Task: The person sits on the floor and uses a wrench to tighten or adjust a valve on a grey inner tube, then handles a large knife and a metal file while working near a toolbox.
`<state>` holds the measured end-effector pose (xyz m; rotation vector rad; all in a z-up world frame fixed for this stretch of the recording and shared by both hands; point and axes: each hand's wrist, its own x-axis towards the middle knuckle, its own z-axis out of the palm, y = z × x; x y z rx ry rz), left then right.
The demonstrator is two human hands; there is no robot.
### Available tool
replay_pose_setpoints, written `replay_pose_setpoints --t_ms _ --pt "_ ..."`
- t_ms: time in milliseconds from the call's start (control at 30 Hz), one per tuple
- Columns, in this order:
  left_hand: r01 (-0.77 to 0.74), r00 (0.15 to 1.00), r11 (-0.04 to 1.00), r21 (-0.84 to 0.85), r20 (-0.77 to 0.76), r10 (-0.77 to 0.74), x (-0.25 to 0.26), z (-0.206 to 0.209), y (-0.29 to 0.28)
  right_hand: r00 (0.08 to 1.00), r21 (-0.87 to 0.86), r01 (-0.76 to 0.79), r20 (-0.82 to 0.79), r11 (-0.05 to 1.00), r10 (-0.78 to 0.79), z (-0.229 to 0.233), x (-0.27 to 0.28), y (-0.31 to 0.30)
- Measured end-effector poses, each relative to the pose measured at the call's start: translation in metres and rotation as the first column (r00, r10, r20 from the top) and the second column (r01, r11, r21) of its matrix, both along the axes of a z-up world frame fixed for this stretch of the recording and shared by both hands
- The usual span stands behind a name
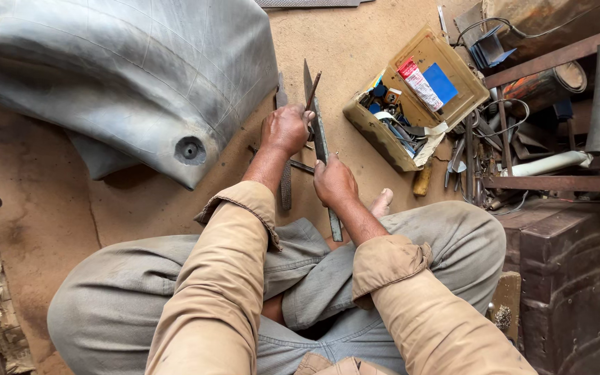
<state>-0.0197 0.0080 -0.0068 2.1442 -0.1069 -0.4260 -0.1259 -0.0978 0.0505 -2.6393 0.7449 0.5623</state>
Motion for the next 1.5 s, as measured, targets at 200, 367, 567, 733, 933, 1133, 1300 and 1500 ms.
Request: replay_pose_setpoints --t_ms 200,367,567,733,933,1133,1300,1500 --pt "0.01 0.999 1.0 0.005 -0.053 -0.01 0.004 -0.002 -0.004 0.995 0.065 0.071 -0.069 0.995 -0.067 0.018 0.008 0.008" --pt "0.023 1.0 1.0 -0.014 -0.02 -0.023 0.007 -0.004 -0.003 0.995 0.147 0.09 -0.052 0.985 -0.083 0.021 0.012 0.009" --pt "0.022 1.0 0.999 -0.027 -0.004 -0.022 0.008 -0.011 -0.003 0.993 0.22 0.11 -0.057 0.969 -0.1 0.018 0.016 0.002" --pt "0.029 0.999 0.999 -0.035 -0.036 -0.031 0.009 -0.014 -0.003 1.0 0.117 0.019 0.018 0.993 -0.021 0.008 0.016 0.003" --pt "0.023 0.998 0.999 -0.047 -0.055 -0.026 0.008 -0.011 -0.012 1.0 0.093 0.021 -0.019 0.995 -0.019 0.009 0.018 -0.004" --pt "0.021 0.999 0.999 -0.048 -0.049 -0.024 0.008 -0.011 -0.009 0.995 0.154 0.08 -0.071 0.985 -0.07 0.019 0.022 0.003" --pt "0.029 0.999 0.999 -0.035 -0.027 -0.03 0.01 -0.012 -0.008 0.995 0.185 0.086 -0.062 0.979 -0.075 0.021 0.025 0.005" --pt "0.012 1.0 0.999 -0.051 0.009 -0.012 0.01 -0.019 -0.01 0.995 0.217 0.097 -0.055 0.971 -0.087 0.013 0.03 0.002"
